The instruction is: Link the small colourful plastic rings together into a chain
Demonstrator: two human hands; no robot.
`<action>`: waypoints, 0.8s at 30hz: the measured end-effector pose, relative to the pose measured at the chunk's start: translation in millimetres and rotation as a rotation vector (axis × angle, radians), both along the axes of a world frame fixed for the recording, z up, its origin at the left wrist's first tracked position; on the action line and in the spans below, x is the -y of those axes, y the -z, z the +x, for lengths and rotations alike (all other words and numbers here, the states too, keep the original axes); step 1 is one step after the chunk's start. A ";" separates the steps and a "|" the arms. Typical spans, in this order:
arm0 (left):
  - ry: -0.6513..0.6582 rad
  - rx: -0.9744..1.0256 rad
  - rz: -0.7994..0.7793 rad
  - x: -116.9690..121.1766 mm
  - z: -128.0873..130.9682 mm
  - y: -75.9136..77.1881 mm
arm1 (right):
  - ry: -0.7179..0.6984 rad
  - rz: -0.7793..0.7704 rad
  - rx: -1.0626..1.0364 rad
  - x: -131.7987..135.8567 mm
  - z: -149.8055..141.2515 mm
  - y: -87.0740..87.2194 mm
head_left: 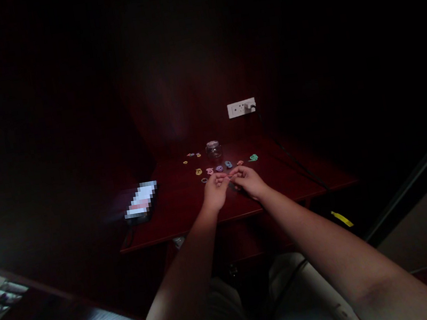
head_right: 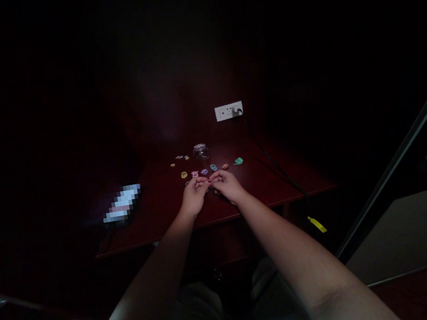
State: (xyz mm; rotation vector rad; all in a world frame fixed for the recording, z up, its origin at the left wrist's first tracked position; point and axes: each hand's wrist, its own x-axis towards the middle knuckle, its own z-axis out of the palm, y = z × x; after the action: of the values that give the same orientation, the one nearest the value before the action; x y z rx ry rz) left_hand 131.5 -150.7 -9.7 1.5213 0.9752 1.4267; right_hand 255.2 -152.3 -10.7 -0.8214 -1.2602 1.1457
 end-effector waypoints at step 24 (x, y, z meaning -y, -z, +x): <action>0.015 -0.001 -0.009 2.5 0.9 -2.7 | -0.002 0.003 0.008 -2.1 1.3 3.2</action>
State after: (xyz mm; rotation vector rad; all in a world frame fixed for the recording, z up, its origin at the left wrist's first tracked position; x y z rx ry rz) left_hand 132.4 -153.2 -7.0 1.5202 0.9680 1.4094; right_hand 256.5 -150.1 -13.9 -0.8235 -1.2688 1.1430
